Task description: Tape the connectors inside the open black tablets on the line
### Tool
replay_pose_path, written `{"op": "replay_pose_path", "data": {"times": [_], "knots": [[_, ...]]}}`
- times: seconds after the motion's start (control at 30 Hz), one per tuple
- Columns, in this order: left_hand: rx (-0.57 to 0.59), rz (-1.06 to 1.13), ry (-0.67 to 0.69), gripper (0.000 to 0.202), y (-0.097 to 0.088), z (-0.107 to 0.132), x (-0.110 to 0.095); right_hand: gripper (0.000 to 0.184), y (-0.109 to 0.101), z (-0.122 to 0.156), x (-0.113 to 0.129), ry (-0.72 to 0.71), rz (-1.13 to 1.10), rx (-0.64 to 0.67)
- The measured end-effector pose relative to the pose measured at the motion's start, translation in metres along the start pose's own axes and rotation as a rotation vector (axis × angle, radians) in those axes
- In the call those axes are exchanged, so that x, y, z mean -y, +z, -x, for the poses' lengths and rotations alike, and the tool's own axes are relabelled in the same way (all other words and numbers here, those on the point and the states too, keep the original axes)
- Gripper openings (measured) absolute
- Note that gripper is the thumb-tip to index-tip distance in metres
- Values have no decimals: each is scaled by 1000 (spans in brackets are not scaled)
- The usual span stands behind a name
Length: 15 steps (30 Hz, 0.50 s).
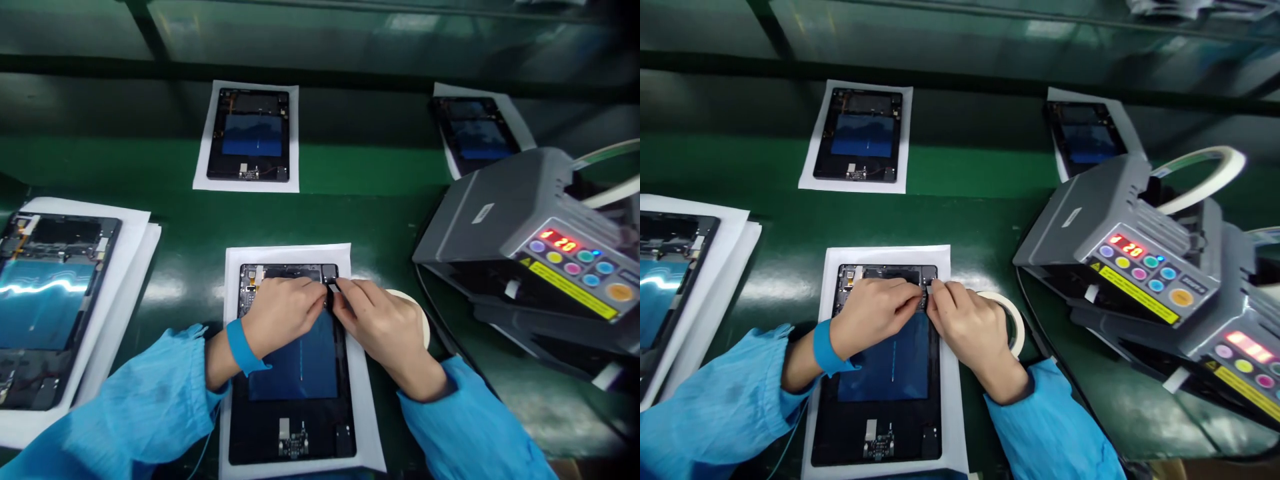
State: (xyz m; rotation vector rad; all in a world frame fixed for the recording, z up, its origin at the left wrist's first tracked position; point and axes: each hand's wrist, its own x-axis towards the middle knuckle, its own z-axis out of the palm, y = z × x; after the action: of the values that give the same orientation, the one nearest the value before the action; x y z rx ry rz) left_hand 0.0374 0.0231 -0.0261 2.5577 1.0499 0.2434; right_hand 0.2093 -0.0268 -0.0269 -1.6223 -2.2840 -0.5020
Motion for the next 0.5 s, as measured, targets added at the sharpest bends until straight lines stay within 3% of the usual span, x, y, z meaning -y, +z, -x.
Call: {"op": "replay_pose_path", "data": {"times": [0.5], "knots": [[-27, 29, 6, 21, 2, 1, -1, 16, 1, 1, 2, -15, 12, 6]]}}
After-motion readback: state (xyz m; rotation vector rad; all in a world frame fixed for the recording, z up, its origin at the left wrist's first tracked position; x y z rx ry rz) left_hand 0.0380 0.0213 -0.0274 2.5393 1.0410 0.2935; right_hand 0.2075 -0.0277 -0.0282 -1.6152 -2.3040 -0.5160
